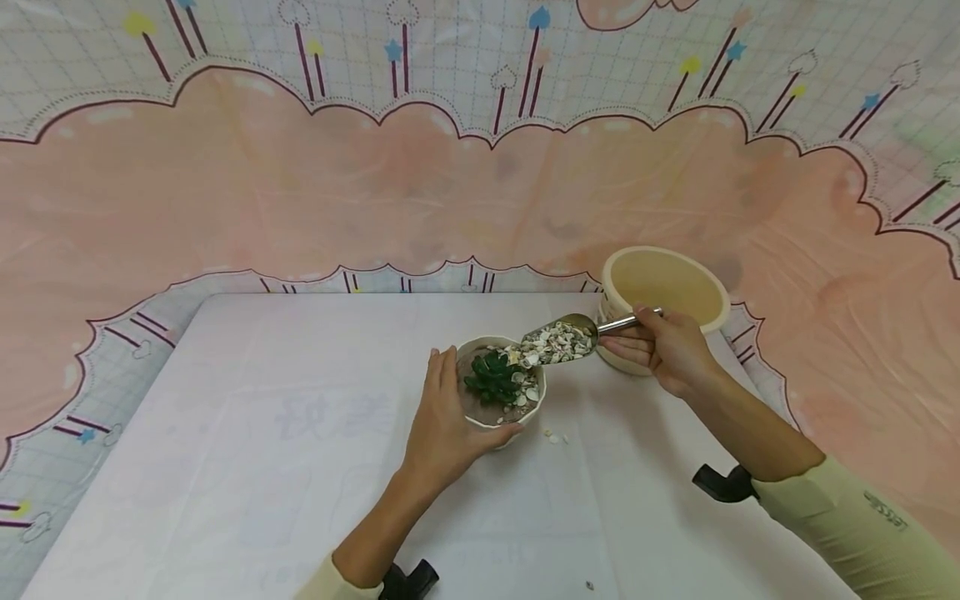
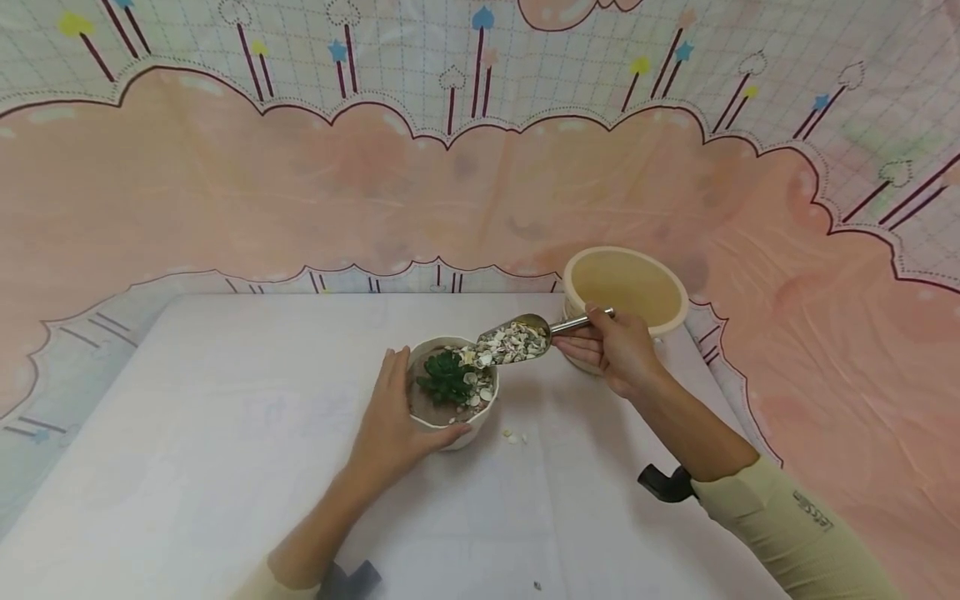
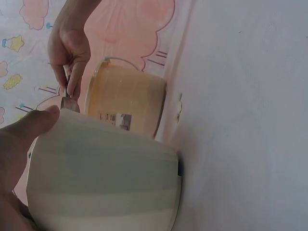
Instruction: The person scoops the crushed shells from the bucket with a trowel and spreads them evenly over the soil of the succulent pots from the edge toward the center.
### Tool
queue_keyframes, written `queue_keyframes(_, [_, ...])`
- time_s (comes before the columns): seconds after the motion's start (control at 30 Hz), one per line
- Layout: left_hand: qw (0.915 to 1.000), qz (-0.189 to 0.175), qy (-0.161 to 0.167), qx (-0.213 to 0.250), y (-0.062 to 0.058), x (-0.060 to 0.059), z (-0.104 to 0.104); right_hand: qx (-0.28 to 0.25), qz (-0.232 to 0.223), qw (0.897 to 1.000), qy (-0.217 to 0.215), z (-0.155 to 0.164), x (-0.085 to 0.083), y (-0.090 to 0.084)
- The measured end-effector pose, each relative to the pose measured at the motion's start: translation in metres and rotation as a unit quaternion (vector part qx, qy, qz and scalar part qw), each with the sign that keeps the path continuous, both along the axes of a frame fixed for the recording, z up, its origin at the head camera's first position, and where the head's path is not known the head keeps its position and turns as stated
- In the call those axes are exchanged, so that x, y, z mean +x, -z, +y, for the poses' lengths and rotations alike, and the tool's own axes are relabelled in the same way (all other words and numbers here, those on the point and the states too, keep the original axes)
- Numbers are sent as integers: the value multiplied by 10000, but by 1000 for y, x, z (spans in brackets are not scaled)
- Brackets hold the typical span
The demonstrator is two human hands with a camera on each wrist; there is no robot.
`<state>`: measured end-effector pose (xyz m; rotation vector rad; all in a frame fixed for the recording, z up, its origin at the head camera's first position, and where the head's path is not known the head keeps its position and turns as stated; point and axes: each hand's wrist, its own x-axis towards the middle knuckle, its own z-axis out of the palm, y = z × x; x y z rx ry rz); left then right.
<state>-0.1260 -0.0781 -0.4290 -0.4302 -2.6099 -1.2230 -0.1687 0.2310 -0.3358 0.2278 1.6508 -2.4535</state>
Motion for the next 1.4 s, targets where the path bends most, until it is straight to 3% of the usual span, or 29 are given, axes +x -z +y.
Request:
queue_keyframes(0.47, [9951,-517,830,138,-4,-16,-19,33,35,10000,10,-1,0,-1])
queue_keyframes(0.67, [9919,-576,1129,113,-6,-19,-24,49,72,10000,-13,-1,0,0])
queue_keyframes(0.77, [9929,-550,1040,147,-6,-15,-22,-56,96,9999,-36,-1,-1,1])
queue_keyframes(1.0, [9983,-411,247,346,-6,2,-6,-90,130,9999,-30,-1,-2,2])
queue_keyframes(1.13, [9995,-215,-12,210,-3,5,0,-67,140,9999,-13,-1,-1,2])
queue_keyframes(1.27, [9999,-17,-17,112,3,3,-1,-20,200,9998,-47,-2,0,3])
queue_keyframes(1.4, [9993,-10,296,209,4,-2,-8,-5,263,9996,-93,-1,0,2])
